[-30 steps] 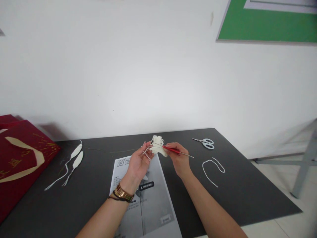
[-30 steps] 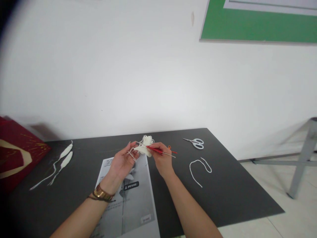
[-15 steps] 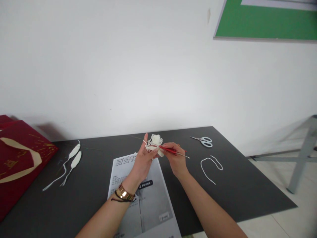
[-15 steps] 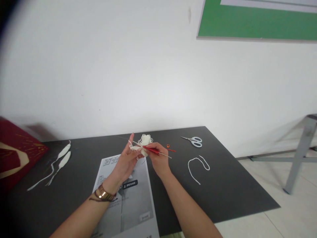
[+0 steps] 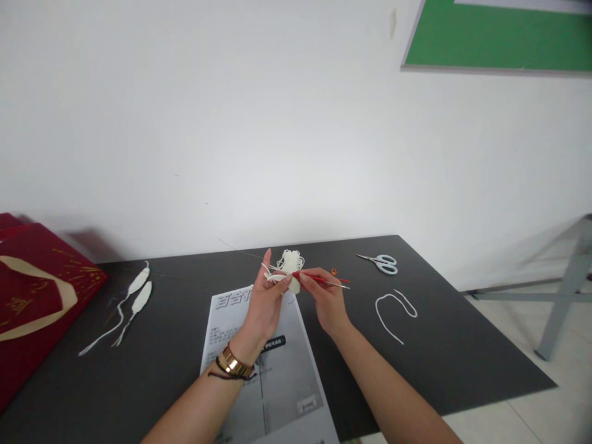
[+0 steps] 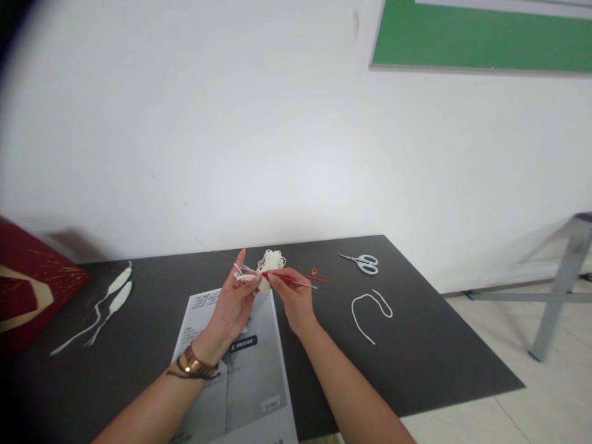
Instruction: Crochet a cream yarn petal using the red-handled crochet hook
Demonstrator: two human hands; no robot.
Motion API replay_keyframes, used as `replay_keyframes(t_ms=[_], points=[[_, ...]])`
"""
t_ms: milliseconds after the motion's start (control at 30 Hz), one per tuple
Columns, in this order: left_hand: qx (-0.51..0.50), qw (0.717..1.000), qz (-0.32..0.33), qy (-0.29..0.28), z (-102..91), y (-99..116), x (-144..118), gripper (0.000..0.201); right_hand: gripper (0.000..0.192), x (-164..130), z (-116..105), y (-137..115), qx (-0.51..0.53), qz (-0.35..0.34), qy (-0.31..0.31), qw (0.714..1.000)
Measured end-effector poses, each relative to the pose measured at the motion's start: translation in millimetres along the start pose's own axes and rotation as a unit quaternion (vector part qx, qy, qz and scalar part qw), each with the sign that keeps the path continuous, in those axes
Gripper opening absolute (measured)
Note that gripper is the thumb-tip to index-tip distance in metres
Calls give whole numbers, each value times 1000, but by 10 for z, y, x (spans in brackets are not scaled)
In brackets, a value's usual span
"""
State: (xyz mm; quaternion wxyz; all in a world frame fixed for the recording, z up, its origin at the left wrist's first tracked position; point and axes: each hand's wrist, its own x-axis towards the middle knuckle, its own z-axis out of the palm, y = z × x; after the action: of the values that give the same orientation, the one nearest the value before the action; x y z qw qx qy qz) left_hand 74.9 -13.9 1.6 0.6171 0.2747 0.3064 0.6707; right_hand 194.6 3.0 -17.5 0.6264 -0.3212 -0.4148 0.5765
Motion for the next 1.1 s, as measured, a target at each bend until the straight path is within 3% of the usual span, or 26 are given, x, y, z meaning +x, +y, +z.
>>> replay_keyframes(t_ms=[233,533,833,1100], points=[[68,996,53,3,12,-33,-38,94,13,8,10,13,66,47,19,997],[77,995,59,2,43,-9,-94,99,12,-11,36,-18,127,92,16,987],[16,998,48,28,-15,7,-25,97,14,-14,8,-34,113,48,27,992],[31,999,36,24,14,30,-57,99,15,30,-35,-18,213,157,4,964]])
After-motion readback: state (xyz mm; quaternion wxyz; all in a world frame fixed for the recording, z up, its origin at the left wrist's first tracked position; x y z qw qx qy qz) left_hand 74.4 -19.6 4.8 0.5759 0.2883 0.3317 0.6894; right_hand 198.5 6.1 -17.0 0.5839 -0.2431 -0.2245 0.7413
